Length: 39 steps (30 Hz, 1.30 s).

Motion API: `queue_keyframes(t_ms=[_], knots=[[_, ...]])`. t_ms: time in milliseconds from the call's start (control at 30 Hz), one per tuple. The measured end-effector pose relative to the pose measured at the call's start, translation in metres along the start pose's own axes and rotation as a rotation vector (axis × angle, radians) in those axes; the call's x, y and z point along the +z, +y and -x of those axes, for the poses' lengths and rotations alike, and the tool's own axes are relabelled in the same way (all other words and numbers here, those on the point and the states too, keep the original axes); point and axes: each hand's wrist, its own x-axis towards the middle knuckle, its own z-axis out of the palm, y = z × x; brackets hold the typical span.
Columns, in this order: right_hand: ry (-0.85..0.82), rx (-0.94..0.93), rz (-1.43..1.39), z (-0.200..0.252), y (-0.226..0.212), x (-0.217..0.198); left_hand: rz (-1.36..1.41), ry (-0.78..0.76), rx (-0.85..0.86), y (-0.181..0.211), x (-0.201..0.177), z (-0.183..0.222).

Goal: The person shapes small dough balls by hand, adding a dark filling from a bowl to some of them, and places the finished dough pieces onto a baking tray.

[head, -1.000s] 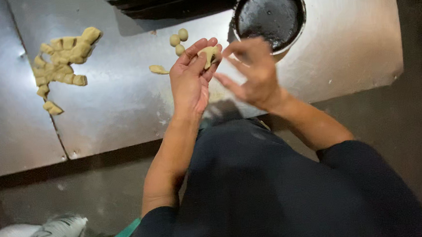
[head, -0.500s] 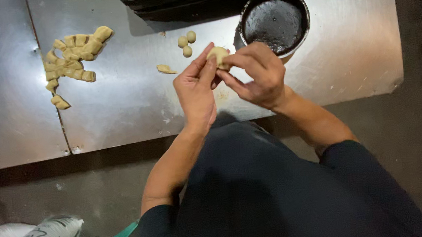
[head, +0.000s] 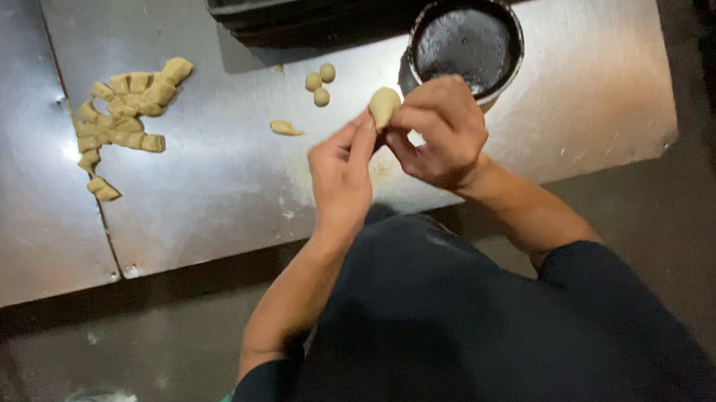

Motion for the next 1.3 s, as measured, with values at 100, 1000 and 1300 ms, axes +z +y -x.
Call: queue_keyframes(t_ms=[100, 1000, 1300], knots=[[-0.034, -0.105, 0.155, -0.002, -0.014, 0.011, -0.213, -0.047, 0.100, 0.010, -0.014, 0.007], [-0.499, 0.483, 0.475, 0.222, 0.088, 0.129, -1.123, 1.067, -0.231, -0.207, -0.586, -0.074], [-0.446, 0.504, 0.170, 0.216, 0.092, 0.155, -0.879, 0.861, -0.253, -0.178, -0.377, -0.017]])
